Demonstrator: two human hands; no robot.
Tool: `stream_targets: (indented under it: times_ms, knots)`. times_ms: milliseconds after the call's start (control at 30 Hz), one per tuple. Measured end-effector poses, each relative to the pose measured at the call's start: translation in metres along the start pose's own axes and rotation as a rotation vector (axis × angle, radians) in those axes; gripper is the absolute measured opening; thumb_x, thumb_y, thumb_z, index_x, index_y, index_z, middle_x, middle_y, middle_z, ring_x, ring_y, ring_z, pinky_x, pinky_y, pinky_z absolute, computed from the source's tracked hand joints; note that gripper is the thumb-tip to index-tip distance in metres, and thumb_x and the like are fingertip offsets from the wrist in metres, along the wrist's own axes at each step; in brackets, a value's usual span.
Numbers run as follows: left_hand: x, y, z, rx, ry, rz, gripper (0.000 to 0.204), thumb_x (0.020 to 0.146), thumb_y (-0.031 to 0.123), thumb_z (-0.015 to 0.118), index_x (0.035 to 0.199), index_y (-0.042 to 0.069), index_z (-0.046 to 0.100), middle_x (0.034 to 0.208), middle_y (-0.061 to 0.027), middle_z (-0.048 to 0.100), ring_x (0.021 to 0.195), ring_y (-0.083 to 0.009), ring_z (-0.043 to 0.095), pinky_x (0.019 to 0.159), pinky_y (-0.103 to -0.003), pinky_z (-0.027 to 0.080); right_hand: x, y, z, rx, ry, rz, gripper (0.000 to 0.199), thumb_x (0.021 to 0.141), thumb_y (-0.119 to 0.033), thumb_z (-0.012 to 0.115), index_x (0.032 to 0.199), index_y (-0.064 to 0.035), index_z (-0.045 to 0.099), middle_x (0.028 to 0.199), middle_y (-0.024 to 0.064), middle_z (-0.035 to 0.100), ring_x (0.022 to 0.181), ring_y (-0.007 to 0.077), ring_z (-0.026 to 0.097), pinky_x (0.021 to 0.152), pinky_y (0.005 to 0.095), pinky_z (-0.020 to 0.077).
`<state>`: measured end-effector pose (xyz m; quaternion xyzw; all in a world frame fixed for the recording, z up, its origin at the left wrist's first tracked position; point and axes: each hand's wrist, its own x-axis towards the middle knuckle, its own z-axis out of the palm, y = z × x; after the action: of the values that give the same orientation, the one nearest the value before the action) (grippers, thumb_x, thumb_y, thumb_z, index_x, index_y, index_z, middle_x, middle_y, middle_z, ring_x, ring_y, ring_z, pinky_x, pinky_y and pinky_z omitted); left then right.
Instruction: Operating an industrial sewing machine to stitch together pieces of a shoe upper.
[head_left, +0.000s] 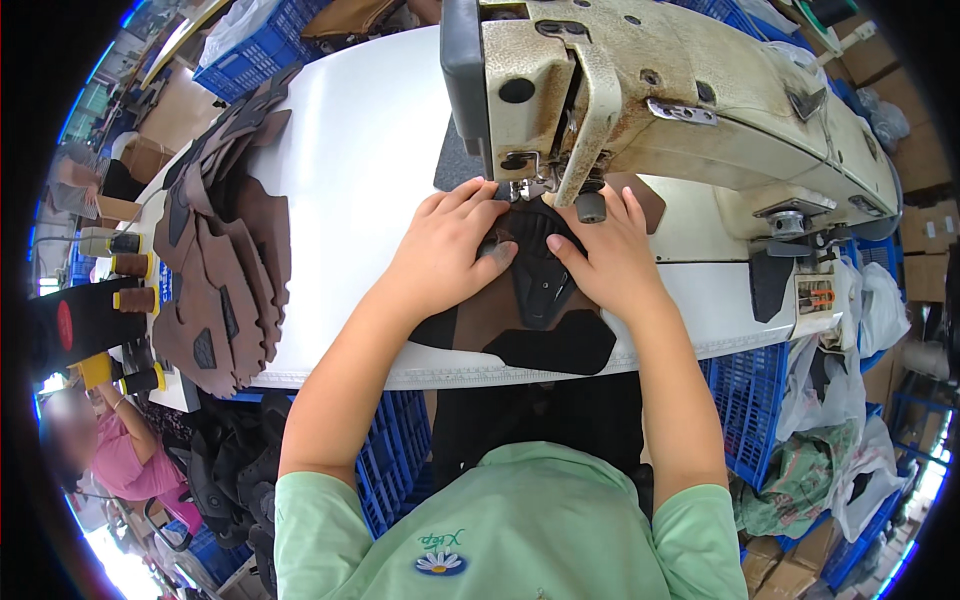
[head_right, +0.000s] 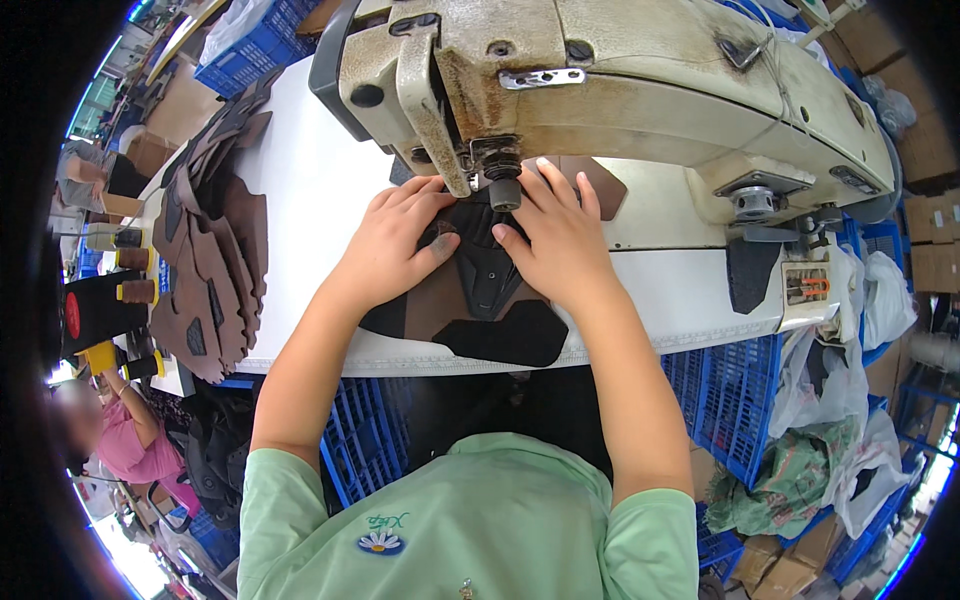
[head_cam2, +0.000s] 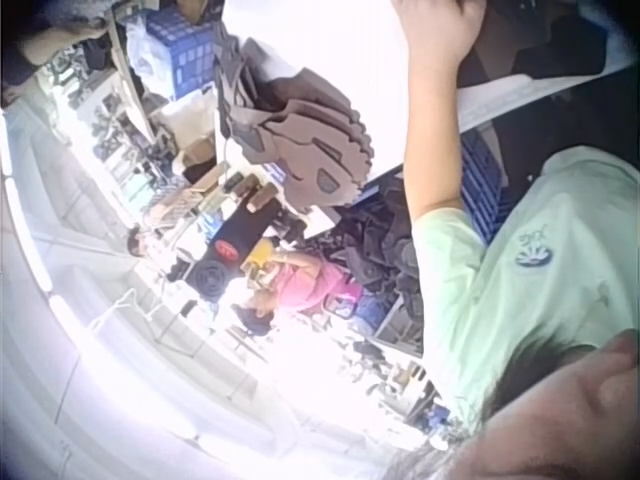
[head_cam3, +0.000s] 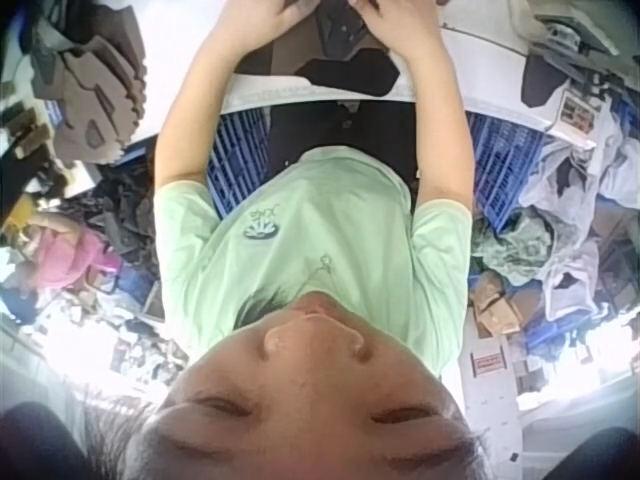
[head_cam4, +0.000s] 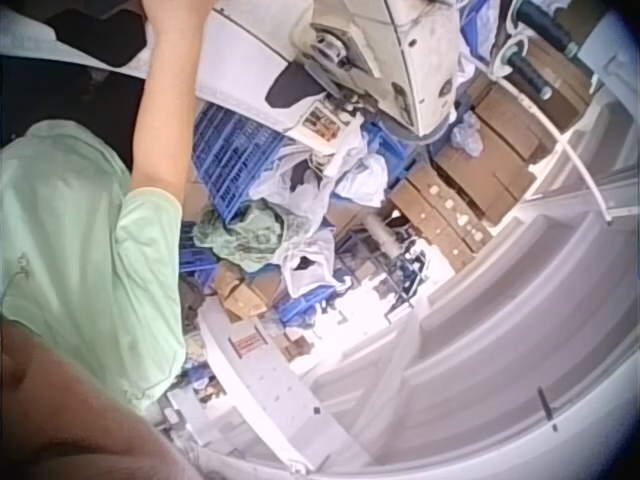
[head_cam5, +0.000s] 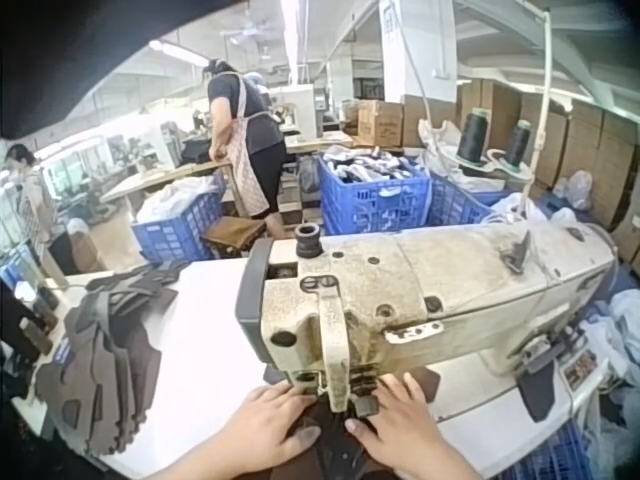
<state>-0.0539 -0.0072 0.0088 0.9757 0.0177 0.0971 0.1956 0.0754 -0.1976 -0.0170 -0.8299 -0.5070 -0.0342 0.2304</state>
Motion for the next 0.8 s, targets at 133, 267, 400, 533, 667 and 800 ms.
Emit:
stream_targets:
  times_ms: [133, 267, 400, 533, 667, 800]
  knots:
    - [-0.001, 0.003, 0.000, -0.004, 0.024, 0.003, 0.043, 0.084, 0.028, 0.064, 0.117, 0.001, 0.059, 0.129, -0.0195, 0.057, 0.128, -0.0347, 0.047, 0.104, -0.044, 0.035, -0.006, -0.024, -0.004, -0.072, 0.015, 0.081, 0.034, 0.087, -0.031, 0.064, 0.109, -0.0059, 0.066, 0.131, 0.0099, 0.055, 0.130, 0.0307, 0.043, 0.110, 0.0514, 0.0271]
    - [-0.001, 0.010, 0.009, 0.070, 0.066, 0.005, 0.041, 0.085, 0.027, 0.063, 0.116, 0.000, 0.059, 0.128, -0.0203, 0.058, 0.126, -0.0353, 0.049, 0.102, -0.045, 0.037, -0.008, -0.029, 0.000, 0.008, 0.052, 0.170, 0.037, 0.087, -0.034, 0.064, 0.108, -0.0037, 0.066, 0.130, 0.0116, 0.056, 0.129, 0.0319, 0.043, 0.110, 0.0531, 0.0278]
    - [-0.001, 0.030, 0.019, 0.166, 0.110, -0.081, 0.046, 0.087, 0.030, 0.063, 0.118, -0.003, 0.057, 0.126, -0.0220, 0.058, 0.125, -0.0365, 0.049, 0.098, -0.045, 0.041, -0.001, -0.010, 0.002, 0.020, 0.069, 0.073, 0.043, 0.087, -0.038, 0.063, 0.110, -0.0018, 0.065, 0.133, 0.0129, 0.054, 0.132, 0.0322, 0.041, 0.109, 0.0547, 0.0281]
    - [0.004, 0.049, 0.028, 0.261, 0.109, -0.170, 0.054, 0.087, 0.037, 0.063, 0.118, -0.006, 0.055, 0.124, -0.0224, 0.059, 0.121, -0.0380, 0.052, 0.094, -0.045, 0.044, 0.014, 0.021, -0.011, 0.159, -0.059, -0.019, 0.038, 0.081, -0.034, 0.069, 0.102, -0.0024, 0.064, 0.124, 0.0141, 0.058, 0.123, 0.0334, 0.047, 0.106, 0.0521, 0.0320]
    - [0.005, 0.055, 0.030, 0.290, 0.107, -0.207, 0.056, 0.087, 0.042, 0.062, 0.113, -0.008, 0.057, 0.119, -0.0218, 0.061, 0.117, -0.0381, 0.054, 0.092, -0.046, 0.045, 0.037, 0.037, -0.021, 0.339, -0.261, 0.035, 0.033, 0.076, -0.026, 0.075, 0.101, -0.0059, 0.068, 0.096, 0.0176, 0.066, 0.099, 0.0374, 0.059, 0.085, 0.0430, 0.0445]
    - [0.009, 0.047, 0.003, 0.078, -0.050, -0.228, 0.062, 0.089, 0.048, 0.060, 0.111, -0.010, 0.062, 0.119, -0.0291, 0.061, 0.118, -0.0385, 0.055, 0.096, -0.043, 0.045, 0.038, 0.037, -0.024, 0.351, -0.338, 0.103, 0.028, 0.075, -0.019, 0.073, 0.099, -0.0055, 0.068, 0.088, 0.0186, 0.066, 0.087, 0.0387, 0.061, 0.080, 0.0422, 0.0471]
